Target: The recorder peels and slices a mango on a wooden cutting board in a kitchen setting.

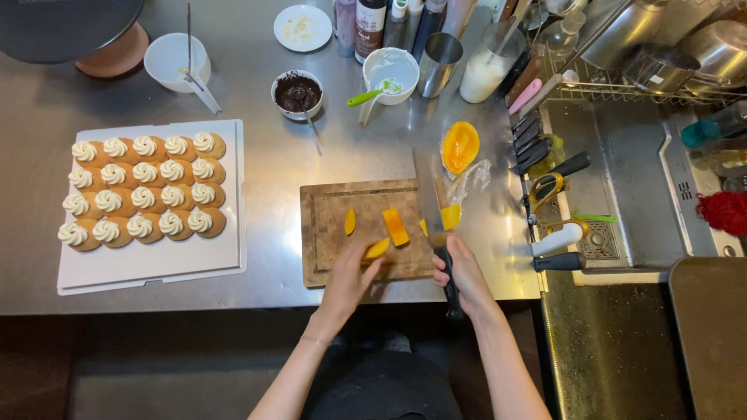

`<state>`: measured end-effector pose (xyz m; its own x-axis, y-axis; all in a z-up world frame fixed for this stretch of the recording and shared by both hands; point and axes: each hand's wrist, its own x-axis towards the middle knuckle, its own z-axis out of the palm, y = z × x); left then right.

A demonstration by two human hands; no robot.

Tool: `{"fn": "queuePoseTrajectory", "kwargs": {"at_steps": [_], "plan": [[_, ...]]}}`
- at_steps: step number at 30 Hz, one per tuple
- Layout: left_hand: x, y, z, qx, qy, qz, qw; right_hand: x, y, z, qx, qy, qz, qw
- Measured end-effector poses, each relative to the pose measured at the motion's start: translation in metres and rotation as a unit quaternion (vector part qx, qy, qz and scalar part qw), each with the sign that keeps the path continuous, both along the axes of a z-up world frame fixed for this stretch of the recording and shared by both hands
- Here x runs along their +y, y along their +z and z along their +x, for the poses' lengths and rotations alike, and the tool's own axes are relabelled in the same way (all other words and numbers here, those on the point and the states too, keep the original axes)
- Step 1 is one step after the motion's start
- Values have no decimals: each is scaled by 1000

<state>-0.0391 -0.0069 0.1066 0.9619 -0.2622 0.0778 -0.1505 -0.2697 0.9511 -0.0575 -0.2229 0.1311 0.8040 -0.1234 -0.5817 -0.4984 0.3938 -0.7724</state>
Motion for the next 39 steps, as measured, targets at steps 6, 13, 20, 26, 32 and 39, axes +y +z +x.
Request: {"fn": "queuePoseTrajectory", "kwargs": {"at_steps": [6, 13, 20, 26, 32, 39], "plan": [[0, -59, 12, -117, -1, 161, 980, -28, -69, 21, 105, 95, -41, 989], [12, -69, 7, -93, 49, 36, 994, 37, 13, -66, 94, 277, -588, 754], [13, -81, 5, -158, 42, 84, 983, 66, 6, -113, 181, 313, -618, 698], [15, -84, 6, -162, 21, 108, 981, 68, -2, -122, 192, 312, -625, 689], [15, -89, 6, -163, 19, 117, 979, 72, -18, -122, 175, 301, -633, 691], [15, -86, 6, -155, 25, 103, 982, 79, -46, -99, 144, 289, -597, 734]]}}
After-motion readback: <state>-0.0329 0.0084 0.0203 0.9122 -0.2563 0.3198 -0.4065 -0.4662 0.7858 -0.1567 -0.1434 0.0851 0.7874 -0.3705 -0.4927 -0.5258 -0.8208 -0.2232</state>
